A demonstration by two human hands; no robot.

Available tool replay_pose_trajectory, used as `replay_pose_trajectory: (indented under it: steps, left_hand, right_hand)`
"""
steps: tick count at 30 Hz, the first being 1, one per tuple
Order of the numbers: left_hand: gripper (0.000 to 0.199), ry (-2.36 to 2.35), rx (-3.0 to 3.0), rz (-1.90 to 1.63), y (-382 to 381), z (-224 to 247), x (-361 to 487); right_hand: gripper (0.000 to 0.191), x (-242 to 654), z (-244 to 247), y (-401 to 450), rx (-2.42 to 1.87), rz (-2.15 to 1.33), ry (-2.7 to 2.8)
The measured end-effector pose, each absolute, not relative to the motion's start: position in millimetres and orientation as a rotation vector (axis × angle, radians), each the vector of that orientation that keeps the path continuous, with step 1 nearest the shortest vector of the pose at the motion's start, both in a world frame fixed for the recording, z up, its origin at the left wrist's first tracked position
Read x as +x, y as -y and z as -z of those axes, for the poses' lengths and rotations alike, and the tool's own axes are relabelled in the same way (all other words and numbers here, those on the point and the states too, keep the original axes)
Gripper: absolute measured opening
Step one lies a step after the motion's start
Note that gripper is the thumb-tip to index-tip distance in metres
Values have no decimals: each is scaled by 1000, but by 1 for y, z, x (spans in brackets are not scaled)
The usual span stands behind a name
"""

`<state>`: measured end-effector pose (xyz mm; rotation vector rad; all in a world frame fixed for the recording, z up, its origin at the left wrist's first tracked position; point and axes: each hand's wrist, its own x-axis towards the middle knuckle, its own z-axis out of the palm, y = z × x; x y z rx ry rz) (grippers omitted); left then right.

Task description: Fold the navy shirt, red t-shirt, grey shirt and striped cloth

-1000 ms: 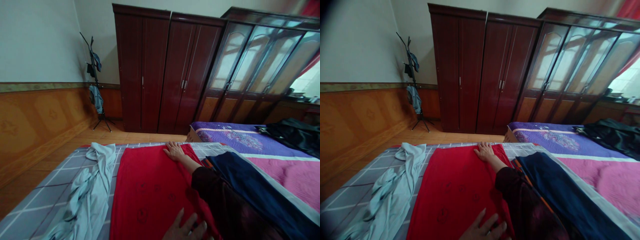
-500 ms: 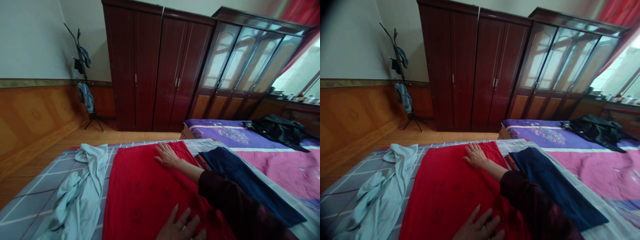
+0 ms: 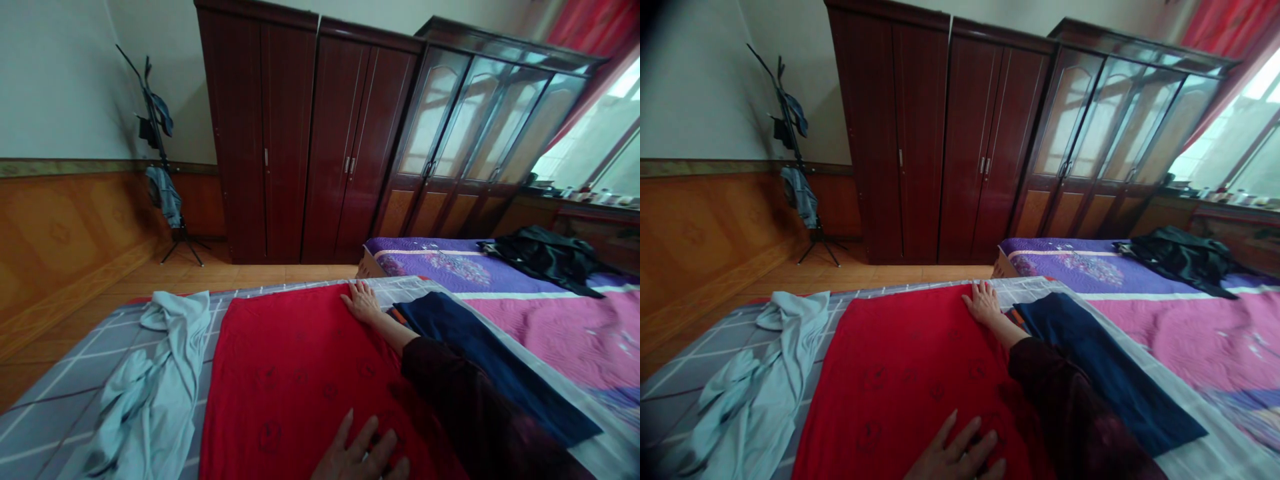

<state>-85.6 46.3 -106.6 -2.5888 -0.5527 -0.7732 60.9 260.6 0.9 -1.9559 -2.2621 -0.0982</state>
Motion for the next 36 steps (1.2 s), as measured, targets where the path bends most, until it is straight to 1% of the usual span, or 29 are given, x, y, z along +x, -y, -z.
replay_pose_trajectory:
  steps: [6, 9, 13, 17, 21, 25, 28, 33, 36]
  left_hand:
    - [33, 617, -2477, 864, -43, 112, -81]
    - [35, 572, -2518, 803, -43, 103, -87]
    - [34, 583, -2607, 760, -42, 88, -92]
    - [37, 633, -2756, 638, -38, 78, -93]
    - [39, 636, -2848, 614, -35, 67, -97]
    - [43, 653, -2947, 553, -35, 58, -101]
    - [44, 645, -3004, 508, -36, 55, -101]
    - [46, 682, -3016, 500, -33, 57, -103]
    - [51, 661, -3073, 457, -31, 52, -107]
  right_hand:
    - [69, 48, 27, -232, -1837, 49, 2411]
    - [74, 65, 21, -256, -1979, 43, 2307]
    - [76, 76, 10, -280, -2123, 49, 2186]
    - [82, 63, 21, -247, -2021, 42, 2286]
    - [84, 69, 31, -211, -1870, -38, 2461]
    - [87, 93, 22, -222, -2044, -23, 2321]
    - [86, 91, 19, -229, -2100, 23, 2242]
    - [82, 71, 28, -219, -1947, 19, 2363]
    - [81, 75, 28, -224, -2025, 46, 2273]
